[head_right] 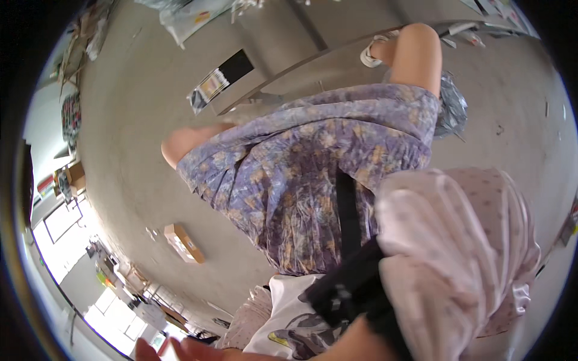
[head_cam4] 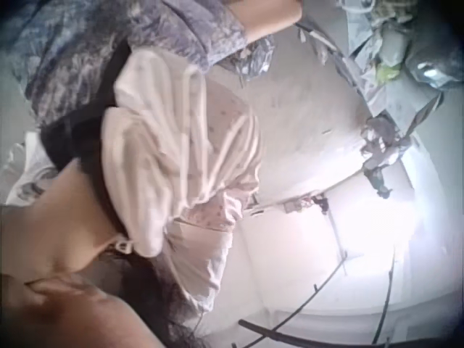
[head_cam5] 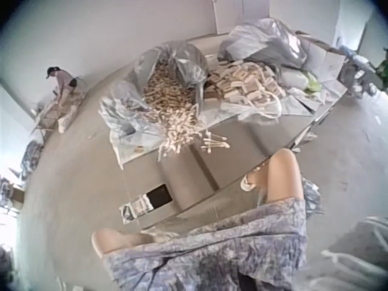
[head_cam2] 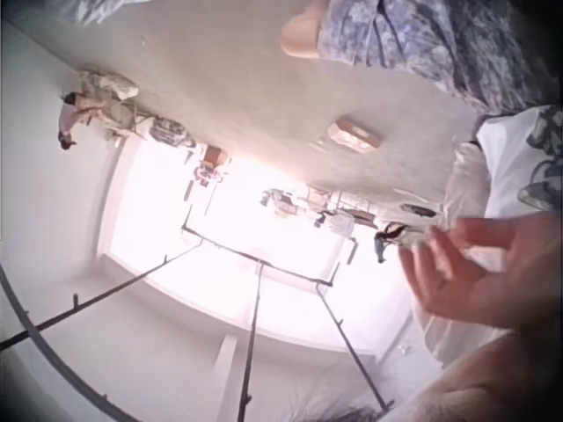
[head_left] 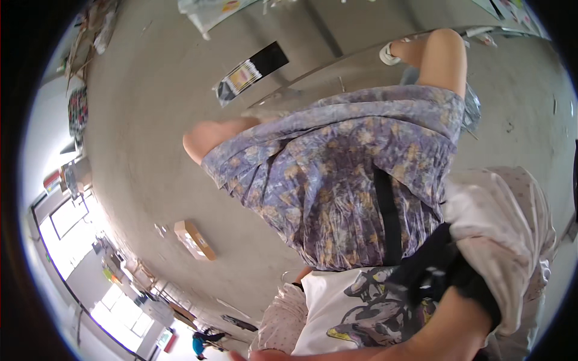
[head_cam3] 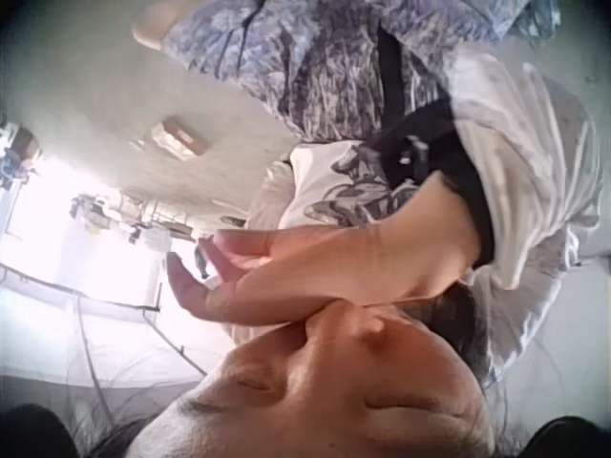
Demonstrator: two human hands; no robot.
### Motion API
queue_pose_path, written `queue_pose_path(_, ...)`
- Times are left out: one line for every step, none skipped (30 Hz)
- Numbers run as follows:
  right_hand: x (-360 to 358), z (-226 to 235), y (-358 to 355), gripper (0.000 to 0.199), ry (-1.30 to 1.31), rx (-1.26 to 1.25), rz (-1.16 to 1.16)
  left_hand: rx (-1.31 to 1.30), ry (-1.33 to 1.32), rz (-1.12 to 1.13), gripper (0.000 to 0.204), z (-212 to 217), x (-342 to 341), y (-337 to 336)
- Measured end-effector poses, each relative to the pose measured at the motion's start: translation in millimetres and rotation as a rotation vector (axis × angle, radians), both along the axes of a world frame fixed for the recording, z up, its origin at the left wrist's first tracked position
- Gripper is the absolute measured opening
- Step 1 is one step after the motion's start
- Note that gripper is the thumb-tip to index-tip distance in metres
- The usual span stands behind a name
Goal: The person is manually aligning and packaging cotton swabs into cardboard boxes.
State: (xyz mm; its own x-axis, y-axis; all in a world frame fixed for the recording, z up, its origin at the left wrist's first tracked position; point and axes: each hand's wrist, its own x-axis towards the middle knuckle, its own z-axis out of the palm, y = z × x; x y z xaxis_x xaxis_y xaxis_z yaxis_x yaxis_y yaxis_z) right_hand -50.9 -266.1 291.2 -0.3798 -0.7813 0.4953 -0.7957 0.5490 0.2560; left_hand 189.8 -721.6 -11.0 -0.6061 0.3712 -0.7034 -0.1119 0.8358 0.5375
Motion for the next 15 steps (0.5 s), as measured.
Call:
queue_pose_path(-7,3,3,0.024,0.007,0.003,0.021,0.020,0.022,0.008,0.017,-8,-1,7)
queue_pose_path(-17,9,8,0.023,0.022,0.171,0.163,0.019,0.050,0.022,0.017,-11,-1,4)
queue_pose_path(-25,10,9,0.024,0.044,0.343,0.301,0.019,0.079,0.035,0.017,-14,-2,2)
queue_pose_path(-18,11,-2,0.034,0.147,0.346,0.055,0.042,0.102,0.033,0.017,-22,-8,5)
queue_pose_path(-14,17,-2,0.034,0.157,0.352,0.065,0.065,0.125,0.030,0.017,-30,-16,9)
queue_pose_path(-15,23,-1,0.034,-0.331,0.046,-0.294,0.076,0.151,0.030,0.017,-35,-26,10)
queue_pose_path(-17,25,1,0.035,-0.820,-0.276,-0.641,0.085,0.177,0.028,0.017,-39,-37,11)
queue_pose_path(-22,10,4,0.035,-0.814,-0.283,-0.623,0.091,0.204,0.024,0.016,-42,-49,11)
queue_pose_path(-28,-3,15,0.032,-0.793,-0.588,-0.482,0.141,0.224,0.003,0.016,-52,-63,24)
queue_pose_path(-35,-10,14,0.030,-0.759,-0.916,-0.292,0.152,0.257,-0.009,0.016,-54,-76,16)
queue_pose_path(-37,-8,10,0.030,-0.745,-0.927,-0.274,0.155,0.294,-0.021,0.016,-54,-89,6)
queue_pose_path(-40,-4,7,0.033,-0.633,-0.958,-0.251,0.151,0.332,-0.033,0.016,-58,-106,-2)
queue_pose_path(-33,8,19,0.036,-0.527,-0.855,-0.341,-0.056,0.139,-0.180,0.017,-63,-153,64)
queue_pose_path(-33,5,21,0.039,-0.428,-0.847,-0.347,-0.379,-0.020,-0.312,0.017,-17,-218,86)
queue_pose_path(-31,4,22,0.043,-0.328,-0.833,-0.352,-0.431,0.070,-0.232,0.016,-2,-249,96)
